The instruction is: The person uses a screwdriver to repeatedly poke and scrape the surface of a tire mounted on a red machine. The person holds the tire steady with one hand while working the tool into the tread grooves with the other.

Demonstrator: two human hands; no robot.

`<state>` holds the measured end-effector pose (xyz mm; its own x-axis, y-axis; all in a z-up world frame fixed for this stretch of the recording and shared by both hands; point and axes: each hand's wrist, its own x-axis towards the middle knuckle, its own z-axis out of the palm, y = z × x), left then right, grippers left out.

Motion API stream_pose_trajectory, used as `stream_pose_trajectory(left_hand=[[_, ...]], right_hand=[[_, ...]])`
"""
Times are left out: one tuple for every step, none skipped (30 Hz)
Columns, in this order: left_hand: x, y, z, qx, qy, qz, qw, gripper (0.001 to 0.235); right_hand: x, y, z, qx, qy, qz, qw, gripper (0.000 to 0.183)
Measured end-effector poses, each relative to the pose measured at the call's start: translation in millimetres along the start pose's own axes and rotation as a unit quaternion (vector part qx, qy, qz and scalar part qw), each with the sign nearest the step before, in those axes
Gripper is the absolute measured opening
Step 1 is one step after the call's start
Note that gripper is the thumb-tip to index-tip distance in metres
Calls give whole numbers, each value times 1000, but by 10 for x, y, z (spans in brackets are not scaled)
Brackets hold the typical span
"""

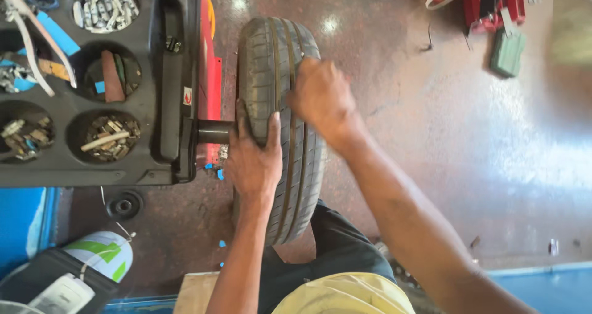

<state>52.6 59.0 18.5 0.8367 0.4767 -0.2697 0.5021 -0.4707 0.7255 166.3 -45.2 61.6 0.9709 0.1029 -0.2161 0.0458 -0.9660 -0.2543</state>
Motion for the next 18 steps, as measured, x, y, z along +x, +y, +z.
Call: stream_pose_trajectory(left_hand=[[24,26,-10,-3,-3,5,1000,79],[40,52,-17,-6,-6,11,1000,79],[70,61,-28,-8,-4,13,1000,78],[101,64,-31,0,3,21,1000,78],[77,49,-29,10,5,24,1000,78],[54,18,-34,19,8,27,999,78],[1,7,-11,10,20,48,999,76],[-58,-9,2,1,33,69,997,74],[-54,-54,-30,-4,57,86,995,72],[-41,-78,-40,-11,50,69,996,68],[-78,-91,-32,-19,39,49,998,64],[-108,-109,-30,-27,27,29,999,61],[-152,-119,-23,-29,21,29,999,61],[-196,-130,-22,-31,15,28,999,61],[-182,-141,-30,-33,17,29,999,60],[-179,-152,-41,-35,28,35,998,60],[-169,-148,-32,-40,36,44,998,60],[-157,-148,-25,-45,44,53,997,59]], right_hand=[[-24,-12,91,6,48,-4,999,15],[-11,-2,153,4,59,17,998,18],[10,9,208,3,68,33,997,21],[38,30,245,3,78,48,996,26],[47,79,263,2,115,7,993,20],[104,122,239,2,153,-34,988,15],[119,210,167,-4,191,-71,979,11],[59,308,71,48,177,-71,981,17],[70,310,-1,107,161,-80,978,25],[-1,331,-89,133,119,-116,977,24],[-164,385,-194,157,72,-148,974,24],[-277,394,-256,131,37,-156,978,26],[-441,424,-328,102,5,-156,982,27],[-605,451,-409,47,-6,-149,988,22],[-684,446,-485,-7,-15,-150,988,18],[-729,419,-540,-61,-23,-152,986,16],[-747,392,-596,-82,-19,-163,983,15],[-758,359,-644,-103,-14,-174,979,14]])
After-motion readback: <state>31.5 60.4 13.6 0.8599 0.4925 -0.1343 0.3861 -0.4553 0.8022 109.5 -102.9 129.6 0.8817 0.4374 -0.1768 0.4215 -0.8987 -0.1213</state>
